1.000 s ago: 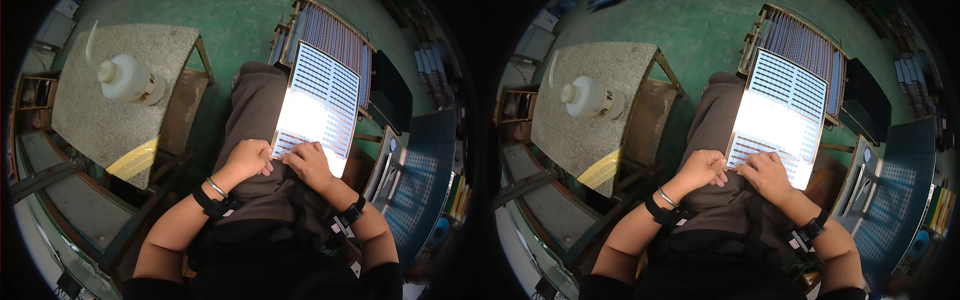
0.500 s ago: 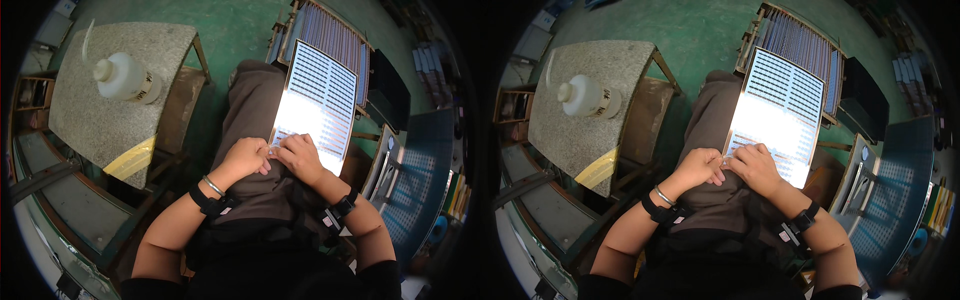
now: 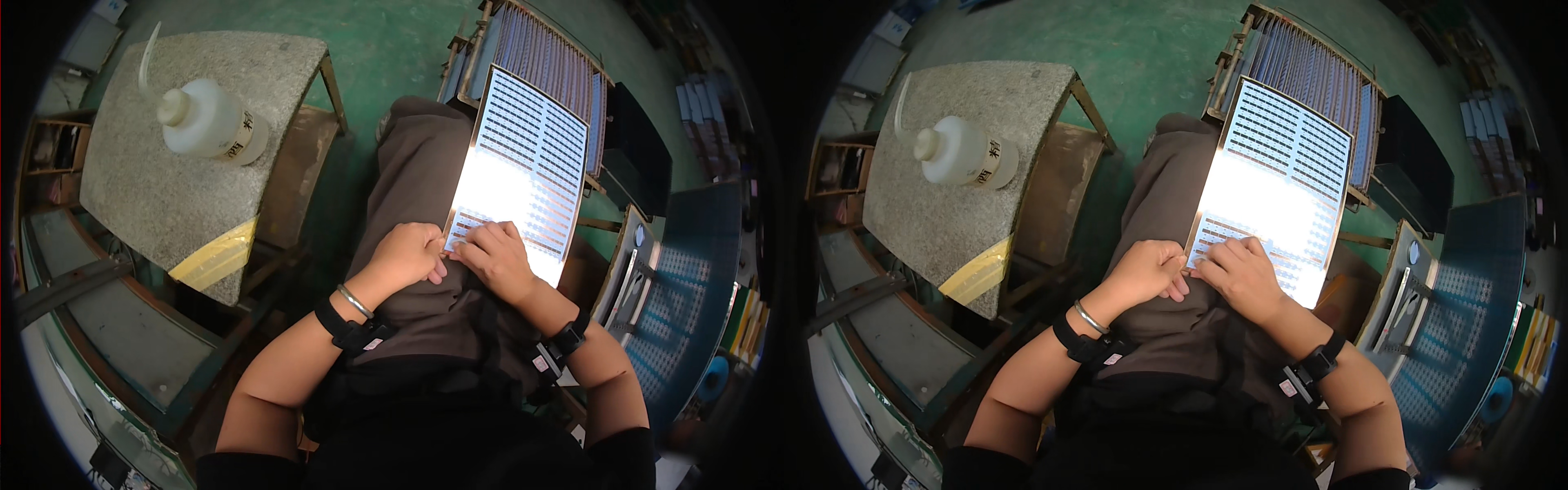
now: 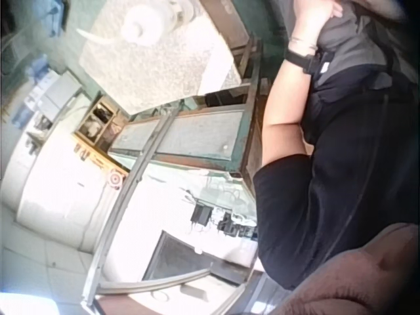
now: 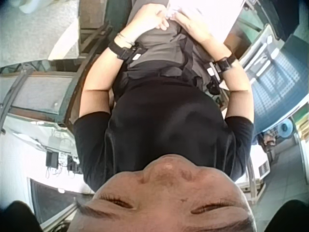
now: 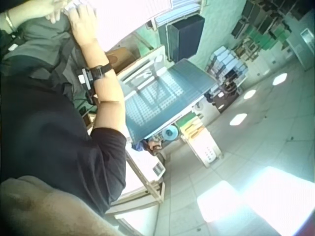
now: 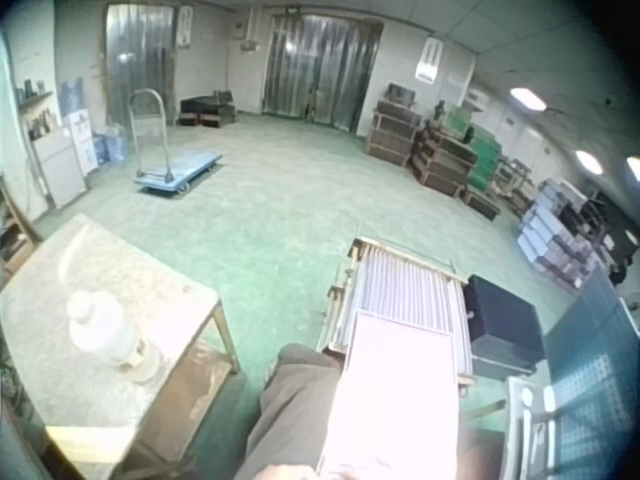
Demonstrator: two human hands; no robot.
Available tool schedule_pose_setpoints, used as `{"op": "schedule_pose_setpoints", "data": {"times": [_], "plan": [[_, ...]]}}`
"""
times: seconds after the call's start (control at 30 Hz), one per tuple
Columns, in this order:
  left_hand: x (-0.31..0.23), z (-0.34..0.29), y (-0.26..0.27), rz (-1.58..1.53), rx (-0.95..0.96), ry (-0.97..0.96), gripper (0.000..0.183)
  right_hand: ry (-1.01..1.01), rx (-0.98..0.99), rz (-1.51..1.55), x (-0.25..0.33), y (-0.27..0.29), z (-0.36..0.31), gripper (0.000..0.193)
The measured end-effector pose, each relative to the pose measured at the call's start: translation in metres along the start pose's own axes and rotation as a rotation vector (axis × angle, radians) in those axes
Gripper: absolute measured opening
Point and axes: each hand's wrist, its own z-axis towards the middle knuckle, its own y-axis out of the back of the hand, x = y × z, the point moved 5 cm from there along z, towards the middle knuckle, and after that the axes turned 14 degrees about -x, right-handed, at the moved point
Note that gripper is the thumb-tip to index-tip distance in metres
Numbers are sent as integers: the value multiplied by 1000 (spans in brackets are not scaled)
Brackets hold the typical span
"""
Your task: Clean a metal plate containing a grid of components using a cleaning cloth and liquid from a bottle.
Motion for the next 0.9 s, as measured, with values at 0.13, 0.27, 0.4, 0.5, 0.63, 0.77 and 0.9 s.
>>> {"op": "schedule_pose_setpoints", "data": {"times": [0.13, 0.27, 0.4, 0.5, 0.63, 0.77, 0.9], "plan": [[4, 0, 1, -53, 21, 32, 22, -18, 13, 24, 2, -4, 5, 13], [6, 1, 0, -50, 23, 38, 22, -22, 14, 0, -1, 1, -6, 13], [2, 2, 1, -42, 20, 33, 22, -38, 5, 37, 1, -3, 8, 13], [4, 1, 1, -48, 21, 30, 22, -59, 8, 38, 1, 0, -3, 14], [3, 5, 0, -35, 29, 26, 22, -40, 29, 20, 0, -2, 1, 13], [0, 3, 3, -39, 33, 23, 22, -70, 9, 33, 4, -2, 2, 12], [4, 4, 1, -54, 49, 19, 23, -41, 48, 39, 1, 1, -13, 12]]}}
